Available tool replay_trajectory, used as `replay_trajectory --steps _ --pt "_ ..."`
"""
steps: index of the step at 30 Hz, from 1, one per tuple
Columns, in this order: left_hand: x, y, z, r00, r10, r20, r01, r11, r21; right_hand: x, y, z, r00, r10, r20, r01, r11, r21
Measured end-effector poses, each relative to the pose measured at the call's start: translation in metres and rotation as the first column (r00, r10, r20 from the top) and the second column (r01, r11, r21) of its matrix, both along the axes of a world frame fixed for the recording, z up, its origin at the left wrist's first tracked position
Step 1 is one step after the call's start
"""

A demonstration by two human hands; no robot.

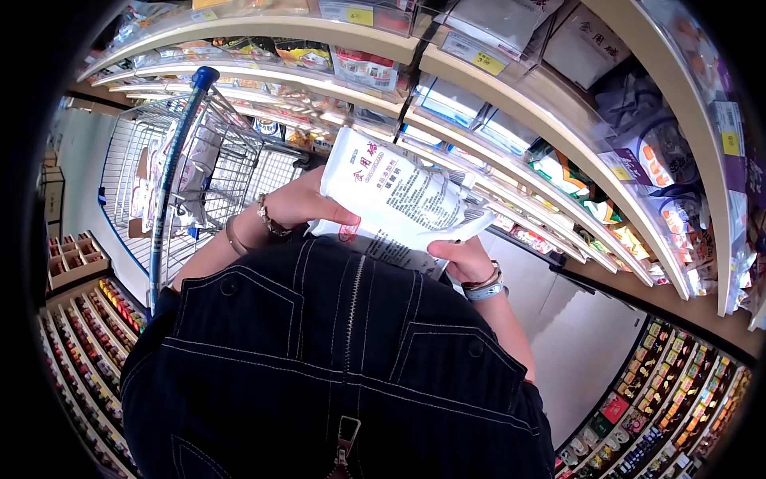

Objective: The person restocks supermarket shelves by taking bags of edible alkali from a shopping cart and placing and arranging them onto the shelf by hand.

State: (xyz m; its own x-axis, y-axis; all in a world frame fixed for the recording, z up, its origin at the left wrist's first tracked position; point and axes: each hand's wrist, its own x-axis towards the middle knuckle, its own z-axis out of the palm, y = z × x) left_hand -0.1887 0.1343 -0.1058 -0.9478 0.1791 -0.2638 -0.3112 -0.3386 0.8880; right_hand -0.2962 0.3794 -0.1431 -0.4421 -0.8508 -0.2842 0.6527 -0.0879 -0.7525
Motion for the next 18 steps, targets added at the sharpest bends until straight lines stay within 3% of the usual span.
replay_trajectory --steps 2,5,7,13,14,17,18 --pt "-0.007 -0.002 0.000 0.997 -0.008 0.076 0.006 1.000 0.025 0.000 -0.003 -0.002 0.998 -0.046 -0.032 0.046 0.999 -0.008" --pt "-0.026 -0.005 -0.004 0.980 -0.043 0.193 0.029 0.997 0.071 -0.004 -0.009 -0.010 0.982 -0.055 0.181 0.064 0.997 -0.040" --pt "-0.035 -0.009 -0.009 0.930 -0.059 0.362 0.014 0.992 0.126 -0.003 -0.009 -0.019 0.969 -0.060 0.238 0.075 0.996 -0.052" --pt "-0.040 -0.012 0.002 0.904 -0.075 0.420 -0.026 0.972 0.232 -0.009 -0.008 -0.020 0.953 -0.082 0.292 0.113 0.989 -0.093" --pt "-0.039 -0.010 0.007 0.928 -0.060 0.368 -0.005 0.985 0.174 -0.011 -0.006 -0.020 0.951 -0.095 0.296 0.125 0.989 -0.083" --pt "-0.028 -0.017 0.007 0.919 0.000 0.393 -0.194 0.870 0.454 -0.016 -0.004 -0.016 0.953 -0.140 0.270 0.161 0.985 -0.059" --pt "-0.024 -0.015 0.008 0.901 0.066 0.428 -0.264 0.867 0.422 -0.019 -0.005 -0.012 0.959 -0.160 0.236 0.178 0.982 -0.058"
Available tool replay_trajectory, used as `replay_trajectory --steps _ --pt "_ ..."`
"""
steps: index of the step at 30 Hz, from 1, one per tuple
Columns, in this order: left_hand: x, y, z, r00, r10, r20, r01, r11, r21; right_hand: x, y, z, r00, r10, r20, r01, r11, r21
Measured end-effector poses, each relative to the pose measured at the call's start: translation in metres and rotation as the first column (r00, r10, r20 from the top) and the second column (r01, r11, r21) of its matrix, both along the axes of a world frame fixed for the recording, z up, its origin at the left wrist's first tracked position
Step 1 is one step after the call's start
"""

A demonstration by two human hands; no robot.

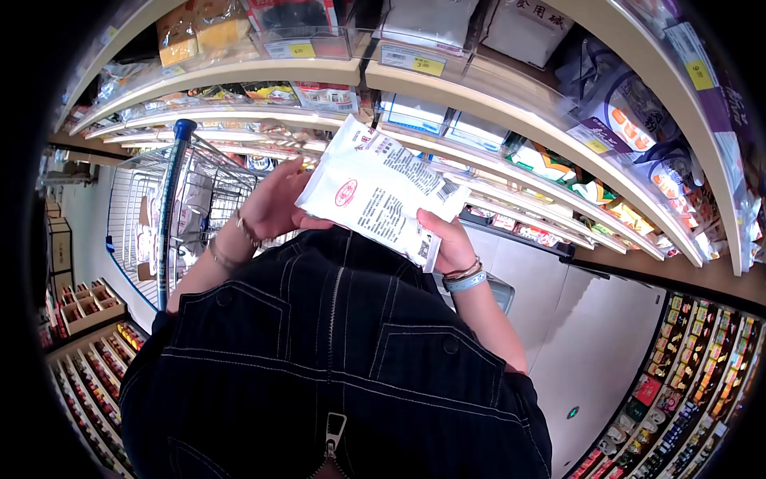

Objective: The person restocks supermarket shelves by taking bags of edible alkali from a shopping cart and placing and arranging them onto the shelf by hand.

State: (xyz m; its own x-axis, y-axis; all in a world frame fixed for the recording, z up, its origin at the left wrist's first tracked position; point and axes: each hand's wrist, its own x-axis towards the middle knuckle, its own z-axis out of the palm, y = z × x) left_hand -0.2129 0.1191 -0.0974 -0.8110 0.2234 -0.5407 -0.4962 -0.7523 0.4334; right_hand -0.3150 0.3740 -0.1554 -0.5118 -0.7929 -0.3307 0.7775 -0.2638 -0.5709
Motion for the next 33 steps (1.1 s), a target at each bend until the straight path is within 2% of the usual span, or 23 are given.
replay_trajectory --steps 3,4,6,8,9,11,12,13,14,15,16,17,19,22,24,27,28,31,32,33 --pt "0.026 0.000 -0.019 0.968 0.216 0.127 -0.156 0.916 -0.369 -0.007 -0.005 0.011 0.991 -0.059 -0.119 0.062 0.998 0.025" --pt "0.031 0.005 -0.018 0.948 0.291 0.133 -0.217 0.890 -0.402 -0.009 -0.006 0.014 0.983 -0.076 -0.166 0.087 0.995 0.055" --pt "0.031 0.008 -0.008 0.980 0.183 0.075 -0.157 0.951 -0.266 -0.009 -0.010 0.028 0.946 -0.112 -0.303 0.151 0.983 0.106" --pt "0.021 0.016 0.014 0.994 0.110 0.029 -0.107 0.991 -0.086 -0.010 -0.016 0.054 0.845 -0.067 -0.530 0.207 0.956 0.210" --pt "0.017 0.019 0.012 0.990 0.135 0.043 -0.128 0.982 -0.140 -0.010 -0.018 0.067 0.776 -0.032 -0.630 0.244 0.936 0.254" --pt "0.011 0.022 0.004 0.980 0.191 0.064 -0.170 0.955 -0.243 -0.002 -0.023 0.097 0.507 0.061 -0.860 0.371 0.885 0.282" --pt "0.011 0.025 0.008 0.993 0.111 0.034 -0.101 0.969 -0.224 0.005 -0.025 0.115 0.277 0.153 -0.948 0.446 0.854 0.269" --pt "0.010 0.026 0.003 0.995 0.080 0.058 -0.074 0.992 -0.100 0.010 -0.029 0.128 0.036 0.251 -0.967 0.517 0.823 0.233" --pt "0.009 0.031 0.017 0.991 0.100 -0.086 -0.091 0.991 0.095 0.010 -0.035 0.135 -0.258 0.197 -0.946 0.487 0.872 0.049" --pt "0.008 0.040 0.037 0.965 0.144 -0.218 -0.077 0.955 0.288 0.009 -0.040 0.138 -0.526 0.123 -0.841 0.402 0.908 -0.119" --pt "0.009 0.048 0.046 0.905 0.282 -0.319 -0.155 0.916 0.370 0.010 -0.042 0.137 -0.626 0.149 -0.765 0.380 0.916 -0.133" --pt "0.009 0.050 0.051 0.846 0.325 -0.422 -0.165 0.913 0.373 0.011 -0.044 0.136 -0.717 0.164 -0.678 0.354 0.923 -0.151" --pt "0.005 0.050 0.043 0.742 0.293 -0.603 -0.093 0.936 0.340 0.013 -0.048 0.141 -0.818 0.195 -0.542 0.345 0.919 -0.189" --pt "0.006 0.046 0.040 0.761 0.304 -0.573 -0.229 0.952 0.202 0.016 -0.053 0.142 -0.826 0.258 -0.501 0.363 0.923 -0.124" --pt "0.003 0.038 0.029 0.743 0.294 -0.601 -0.167 0.951 0.259 0.015 -0.052 0.140 -0.830 0.294 -0.473 0.370 0.926 -0.074" --pt "-0.005 0.031 0.019 0.731 0.292 -0.617 -0.162 0.952 0.258 0.018 -0.046 0.161 -0.708 0.372 -0.600 0.331 0.926 0.184" --pt "-0.007 0.029 0.016 0.735 0.281 -0.617 -0.160 0.956 0.244 0.012 -0.042 0.170 -0.652 0.379 -0.656 0.222 0.923 0.313" --pt "-0.011 0.027 0.013 0.753 0.291 -0.590 -0.133 0.946 0.297 -0.004 -0.033 0.172 -0.259 0.195 -0.946 0.005 0.980 0.200" --pt "-0.013 0.027 0.010 0.767 0.288 -0.573 -0.111 0.940 0.323 -0.009 -0.027 0.155 -0.119 0.178 -0.977 0.200 0.968 0.152" --pt "-0.014 0.028 0.009 0.783 0.281 -0.555 -0.088 0.933 0.349 -0.017 -0.027 0.146 -0.111 0.228 -0.967 0.336 0.925 0.180"
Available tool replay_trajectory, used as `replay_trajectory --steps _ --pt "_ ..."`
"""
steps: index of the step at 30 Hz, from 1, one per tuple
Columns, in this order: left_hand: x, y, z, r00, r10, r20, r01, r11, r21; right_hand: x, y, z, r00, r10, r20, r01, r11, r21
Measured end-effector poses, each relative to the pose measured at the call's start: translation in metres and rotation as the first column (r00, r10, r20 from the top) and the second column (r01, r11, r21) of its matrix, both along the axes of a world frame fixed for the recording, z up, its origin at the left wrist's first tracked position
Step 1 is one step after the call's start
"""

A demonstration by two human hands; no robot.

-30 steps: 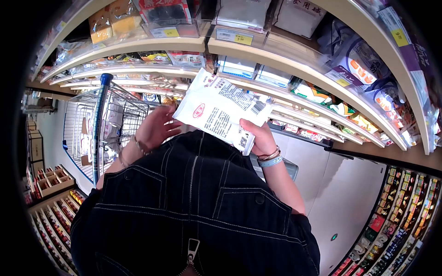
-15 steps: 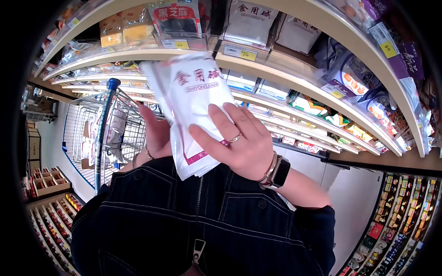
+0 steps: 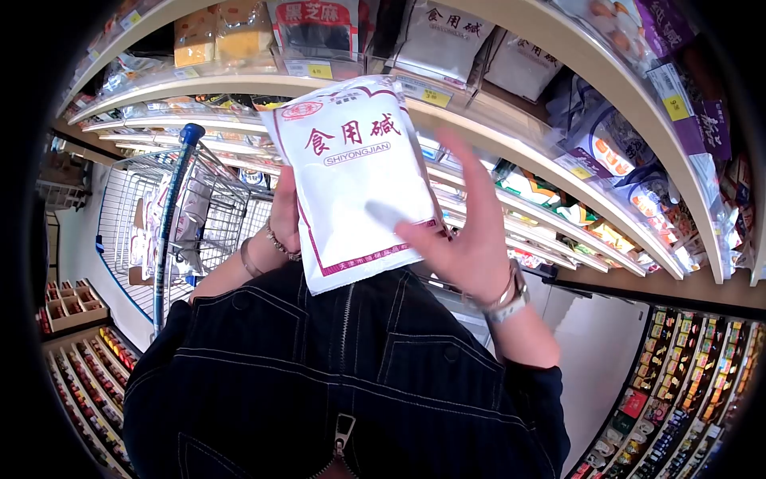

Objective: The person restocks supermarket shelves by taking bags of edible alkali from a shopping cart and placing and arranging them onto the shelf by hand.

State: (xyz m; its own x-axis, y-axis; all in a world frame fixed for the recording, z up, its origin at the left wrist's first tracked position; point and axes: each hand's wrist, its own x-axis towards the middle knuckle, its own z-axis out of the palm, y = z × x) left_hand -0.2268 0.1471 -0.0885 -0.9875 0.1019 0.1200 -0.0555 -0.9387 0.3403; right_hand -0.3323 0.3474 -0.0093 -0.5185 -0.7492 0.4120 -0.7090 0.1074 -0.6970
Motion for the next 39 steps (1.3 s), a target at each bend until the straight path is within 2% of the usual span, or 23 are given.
replay_trajectory --steps 1,2,3,4,5,6,8,9,11,12,16,18,20,22,24,25,26,30,33,36,37,38,39 --pt "-0.001 0.003 0.004 1.000 -0.013 0.022 0.013 1.000 -0.003 -0.007 -0.003 -0.011 0.970 0.015 0.243 -0.003 0.999 -0.051" --pt "-0.003 0.004 0.003 0.999 -0.036 0.027 0.036 0.999 -0.018 -0.012 -0.005 -0.020 0.850 0.108 0.516 -0.063 0.993 -0.105" --pt "-0.005 0.006 0.002 0.998 -0.060 0.033 0.061 0.998 -0.032 -0.017 -0.007 -0.028 0.652 0.164 0.740 -0.063 0.985 -0.163" --pt "-0.007 0.007 0.002 0.996 -0.085 0.038 0.086 0.995 -0.046 -0.020 -0.007 -0.034 0.331 0.263 0.906 -0.104 0.965 -0.242" --pt "-0.011 0.009 0.000 0.990 -0.138 -0.022 0.138 0.990 0.017 -0.020 -0.010 -0.039 0.185 0.334 0.924 -0.157 0.938 -0.308" --pt "-0.014 0.011 0.002 0.988 -0.152 0.026 0.154 0.986 -0.059 -0.018 -0.004 -0.044 -0.015 0.299 0.954 -0.123 0.946 -0.299" --pt "-0.018 0.013 0.013 0.978 -0.167 0.127 0.191 0.959 -0.208 -0.014 0.003 -0.048 -0.173 0.251 0.952 -0.056 0.963 -0.264" --pt "-0.020 0.016 0.022 0.949 -0.159 0.273 0.226 0.945 -0.235 -0.013 0.006 -0.050 -0.214 0.259 0.942 -0.035 0.962 -0.272" --pt "-0.028 0.014 0.017 0.912 -0.194 0.361 0.323 0.883 -0.340 -0.012 0.013 -0.056 -0.292 0.276 0.916 0.004 0.958 -0.287" --pt "-0.032 0.012 0.016 0.893 -0.201 0.402 0.366 0.845 -0.390 -0.012 0.017 -0.060 -0.213 0.279 0.936 0.023 0.960 -0.280" --pt "-0.036 0.021 0.009 0.867 -0.201 0.457 0.389 0.846 -0.365 -0.008 0.026 -0.076 0.074 0.241 0.968 0.059 0.968 -0.245" --pt "-0.038 0.036 0.025 0.910 -0.103 0.402 0.297 0.838 -0.458 -0.002 0.026 -0.079 0.289 0.175 0.941 0.082 0.975 -0.206" --pt "-0.042 0.044 0.029 0.948 -0.049 0.315 0.223 0.808 -0.545 0.001 0.030 -0.080 0.330 0.156 0.931 0.087 0.977 -0.195" --pt "-0.045 0.050 0.024 0.949 0.029 0.315 0.168 0.797 -0.580 0.000 0.036 -0.087 0.392 0.153 0.907 0.037 0.983 -0.181" --pt "-0.046 0.053 0.018 0.941 0.051 0.336 0.166 0.793 -0.586 0.005 0.037 -0.086 0.372 0.181 0.911 0.011 0.980 -0.199" --pt "-0.047 0.054 0.017 0.927 0.050 0.372 0.179 0.812 -0.556 0.007 0.039 -0.084 0.307 0.167 0.937 0.024 0.983 -0.183" --pt "-0.048 0.054 0.016 0.926 0.026 0.376 0.211 0.792 -0.574 0.011 0.040 -0.082 0.240 0.154 0.958 0.035 0.985 -0.167" --pt "-0.057 0.054 0.009 0.945 -0.026 0.326 0.257 0.674 -0.692 0.013 0.048 -0.088 0.177 0.148 0.973 0.025 0.988 -0.155" --pt "-0.069 0.058 0.014 0.972 0.002 0.235 0.192 0.567 -0.801 0.005 0.052 -0.085 0.259 0.125 0.958 0.027 0.990 -0.136" --pt "-0.087 0.061 0.035 1.000 0.026 0.008 -0.004 0.450 -0.893 -0.020 0.060 -0.067 0.780 -0.030 0.625 0.001 0.999 0.045" --pt "-0.097 0.061 0.051 0.996 -0.012 -0.092 -0.084 0.306 -0.948 -0.028 0.061 -0.052 0.891 -0.132 0.434 0.089 0.989 0.118" --pt "-0.108 0.060 0.064 0.982 -0.048 -0.181 -0.167 0.212 -0.963 -0.040 0.065 -0.046 0.896 -0.138 0.422 0.103 0.989 0.105" --pt "-0.121 0.063 0.074 0.936 -0.032 -0.350 -0.332 0.249 -0.910 -0.051 0.067 -0.033 0.960 -0.123 0.253 0.101 0.990 0.096"
